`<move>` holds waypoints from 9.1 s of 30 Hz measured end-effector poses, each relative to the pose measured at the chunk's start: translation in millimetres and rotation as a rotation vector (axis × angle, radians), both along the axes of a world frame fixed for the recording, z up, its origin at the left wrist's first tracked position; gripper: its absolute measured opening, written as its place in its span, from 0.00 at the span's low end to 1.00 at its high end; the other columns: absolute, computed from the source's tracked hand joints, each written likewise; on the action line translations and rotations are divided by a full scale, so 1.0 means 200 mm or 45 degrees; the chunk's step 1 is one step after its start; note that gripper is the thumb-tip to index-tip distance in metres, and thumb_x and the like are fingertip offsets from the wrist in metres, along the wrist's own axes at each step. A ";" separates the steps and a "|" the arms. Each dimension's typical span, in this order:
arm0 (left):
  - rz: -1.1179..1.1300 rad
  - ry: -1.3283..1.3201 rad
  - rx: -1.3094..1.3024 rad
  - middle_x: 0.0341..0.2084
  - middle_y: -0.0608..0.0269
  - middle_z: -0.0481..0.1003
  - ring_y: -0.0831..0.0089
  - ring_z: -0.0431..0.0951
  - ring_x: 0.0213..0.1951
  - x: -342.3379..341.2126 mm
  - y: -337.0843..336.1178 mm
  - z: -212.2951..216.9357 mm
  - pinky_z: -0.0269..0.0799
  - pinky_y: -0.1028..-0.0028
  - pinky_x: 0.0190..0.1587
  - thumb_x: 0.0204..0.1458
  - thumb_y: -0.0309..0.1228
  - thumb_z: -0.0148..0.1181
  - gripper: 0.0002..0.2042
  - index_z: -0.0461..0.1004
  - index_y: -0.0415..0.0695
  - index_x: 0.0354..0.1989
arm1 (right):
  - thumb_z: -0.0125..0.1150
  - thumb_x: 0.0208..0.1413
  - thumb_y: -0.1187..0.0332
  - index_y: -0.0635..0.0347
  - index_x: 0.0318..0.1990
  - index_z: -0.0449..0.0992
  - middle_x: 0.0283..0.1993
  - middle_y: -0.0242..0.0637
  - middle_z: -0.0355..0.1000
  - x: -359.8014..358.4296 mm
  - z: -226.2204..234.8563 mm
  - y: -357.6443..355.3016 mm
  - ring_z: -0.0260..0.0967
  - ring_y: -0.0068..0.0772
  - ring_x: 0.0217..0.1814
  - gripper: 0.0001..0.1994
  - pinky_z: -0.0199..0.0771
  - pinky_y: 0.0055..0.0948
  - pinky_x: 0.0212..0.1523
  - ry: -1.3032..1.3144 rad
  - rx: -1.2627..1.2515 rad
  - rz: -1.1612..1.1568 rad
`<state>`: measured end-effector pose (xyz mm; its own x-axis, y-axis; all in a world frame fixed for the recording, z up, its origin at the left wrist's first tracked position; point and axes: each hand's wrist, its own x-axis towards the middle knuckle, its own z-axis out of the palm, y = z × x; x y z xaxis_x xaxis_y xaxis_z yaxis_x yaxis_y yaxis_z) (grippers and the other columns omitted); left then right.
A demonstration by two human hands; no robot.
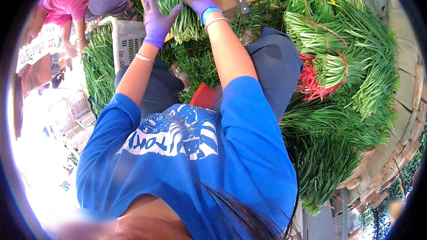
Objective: The person bundles green chives by hand, gathering a handful of stalks, aligning the ends on a wooden board, and securing them with a red tie.
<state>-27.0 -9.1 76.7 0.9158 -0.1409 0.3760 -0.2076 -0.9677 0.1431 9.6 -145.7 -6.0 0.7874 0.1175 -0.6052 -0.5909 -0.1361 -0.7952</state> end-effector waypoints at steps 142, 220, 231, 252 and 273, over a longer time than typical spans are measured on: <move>0.450 0.572 -2.966 0.33 0.59 0.73 0.68 0.73 0.34 0.10 0.44 -0.81 0.68 0.74 0.38 0.51 0.30 0.46 0.10 0.70 0.38 0.38 | 0.53 0.43 0.68 0.56 0.30 0.71 0.12 0.38 0.61 -0.61 0.20 0.08 0.61 0.41 0.15 0.06 0.60 0.36 0.18 -1.220 -1.099 0.139; 0.147 0.691 -1.629 0.33 0.61 0.75 0.79 0.73 0.35 0.02 0.46 -0.40 0.66 0.79 0.43 0.43 0.27 0.59 0.11 0.74 0.39 0.36 | 0.47 0.44 0.65 0.58 0.26 0.73 0.28 0.46 0.69 0.00 0.18 0.41 0.67 0.48 0.30 0.09 0.67 0.41 0.32 -1.136 -0.906 0.739; 0.187 0.696 -1.907 0.34 0.61 0.75 0.79 0.73 0.36 0.01 0.47 -0.47 0.67 0.80 0.43 0.43 0.24 0.59 0.11 0.73 0.36 0.36 | 0.47 0.45 0.65 0.59 0.26 0.73 0.28 0.46 0.69 -0.03 0.23 0.46 0.68 0.48 0.30 0.10 0.68 0.41 0.32 -1.124 -1.051 0.802; -0.063 1.089 -1.951 0.32 0.61 0.75 0.76 0.72 0.37 0.12 0.59 -0.44 0.63 0.77 0.47 0.38 0.24 0.62 0.10 0.75 0.36 0.32 | 0.48 0.45 0.66 0.57 0.27 0.73 0.26 0.46 0.69 -0.04 0.23 0.46 0.68 0.46 0.27 0.08 0.69 0.39 0.28 -1.285 -1.053 0.922; 0.427 0.579 -1.361 0.19 0.59 0.75 0.76 0.73 0.23 0.09 0.40 -0.37 0.69 0.77 0.33 0.41 0.41 0.58 0.16 0.75 0.36 0.24 | 0.47 0.43 0.66 0.56 0.25 0.72 0.28 0.45 0.69 -0.06 0.19 0.46 0.67 0.48 0.30 0.07 0.68 0.40 0.31 -1.240 -1.023 0.775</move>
<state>-9.4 71.2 2.0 0.9261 0.3144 -0.2085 0.3084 -0.3125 0.8985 -1.9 -53.8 32.2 0.8761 0.4747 0.0840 0.4616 -0.7758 -0.4302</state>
